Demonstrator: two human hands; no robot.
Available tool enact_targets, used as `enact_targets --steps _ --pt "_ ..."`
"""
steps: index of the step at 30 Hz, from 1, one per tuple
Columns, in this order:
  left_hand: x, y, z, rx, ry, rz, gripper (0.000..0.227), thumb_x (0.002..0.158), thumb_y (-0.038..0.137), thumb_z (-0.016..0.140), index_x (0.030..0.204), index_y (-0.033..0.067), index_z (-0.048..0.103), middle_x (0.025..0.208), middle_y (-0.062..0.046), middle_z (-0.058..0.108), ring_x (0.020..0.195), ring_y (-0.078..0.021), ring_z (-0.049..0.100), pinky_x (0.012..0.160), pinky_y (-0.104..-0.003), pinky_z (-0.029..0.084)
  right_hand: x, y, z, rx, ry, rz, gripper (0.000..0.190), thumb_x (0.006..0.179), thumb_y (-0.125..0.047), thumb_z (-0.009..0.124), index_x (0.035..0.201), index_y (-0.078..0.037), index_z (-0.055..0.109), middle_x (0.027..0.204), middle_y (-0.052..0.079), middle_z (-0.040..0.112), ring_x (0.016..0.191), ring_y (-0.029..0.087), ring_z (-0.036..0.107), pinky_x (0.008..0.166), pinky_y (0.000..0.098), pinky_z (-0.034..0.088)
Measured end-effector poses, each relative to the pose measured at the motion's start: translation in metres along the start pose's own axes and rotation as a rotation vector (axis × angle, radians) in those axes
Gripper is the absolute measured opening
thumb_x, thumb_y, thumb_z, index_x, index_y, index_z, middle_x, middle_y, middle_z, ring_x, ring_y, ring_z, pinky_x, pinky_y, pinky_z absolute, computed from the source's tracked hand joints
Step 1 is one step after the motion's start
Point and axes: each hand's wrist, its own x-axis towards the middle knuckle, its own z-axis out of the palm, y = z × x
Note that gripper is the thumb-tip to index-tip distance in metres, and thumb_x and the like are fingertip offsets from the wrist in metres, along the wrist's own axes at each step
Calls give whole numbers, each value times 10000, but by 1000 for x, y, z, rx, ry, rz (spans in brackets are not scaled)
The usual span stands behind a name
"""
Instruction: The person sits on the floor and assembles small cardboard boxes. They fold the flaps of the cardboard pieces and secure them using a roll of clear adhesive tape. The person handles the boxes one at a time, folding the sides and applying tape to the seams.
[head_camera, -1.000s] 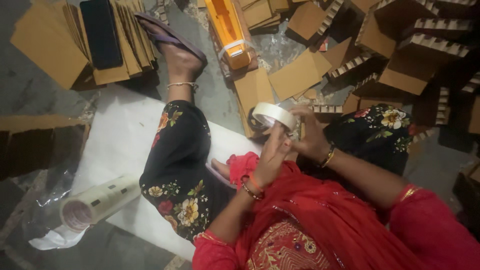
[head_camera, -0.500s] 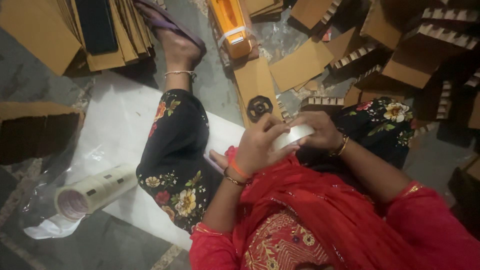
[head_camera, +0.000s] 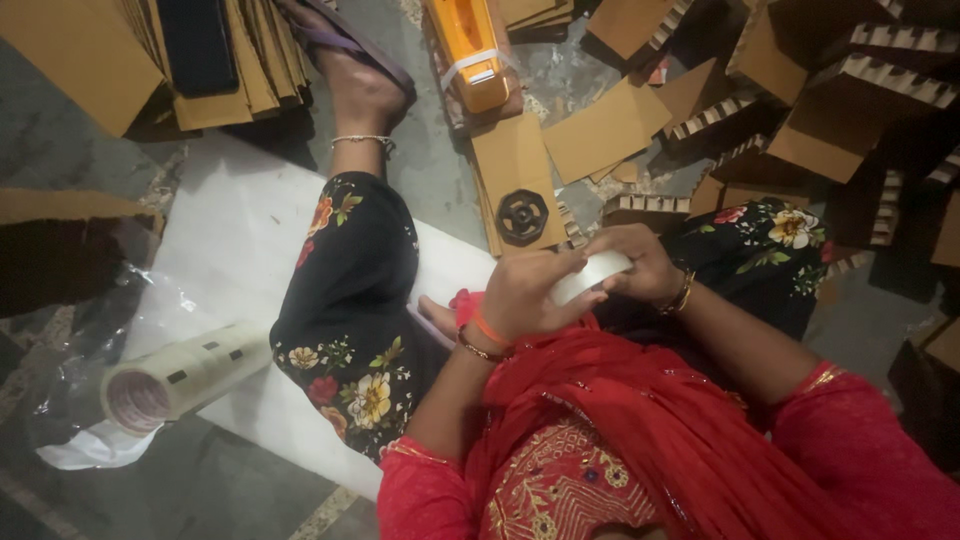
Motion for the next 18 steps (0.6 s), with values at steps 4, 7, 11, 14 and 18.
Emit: enact_targets --steps 4,7,11,14,18 --pt "-8 -11 8 -10 20 15 337 856 311 858 940 55 655 782 -112 659 674 -274 673 617 -374 527 3 -3 2 -31 -4 -21 549 917 -588 707 1102 -71 737 934 42 749 782 123 698 677 255 534" --pt "-11 -17 13 -42 76 43 414 848 335 859 979 22 621 799 -113 666 671 -267 675 611 -362 534 7 -7 4 -26 -3 -39 518 928 -575 713 1090 -84 747 892 29 749 748 117 696 662 249 531" --pt "-13 -17 14 -56 95 54 487 853 374 860 1044 10 600 844 -116 678 698 -264 689 625 -355 540 8 -9 4 -8 -13 -39 493 931 -549 734 1085 -80 740 858 26 745 701 111 687 625 245 524" --pt "-11 -18 13 -27 70 66 463 845 369 866 1049 28 629 830 -116 676 693 -266 691 622 -356 540 9 -6 3 -65 -5 -52 484 921 -550 717 1089 -97 747 821 6 738 668 90 669 597 237 505" --pt "-12 -19 14 -21 58 70 413 850 346 864 1052 49 658 819 -108 682 685 -266 687 621 -358 533 6 -7 1 -100 -5 -66 469 952 -547 699 1111 -107 742 835 4 732 685 92 667 609 248 503"
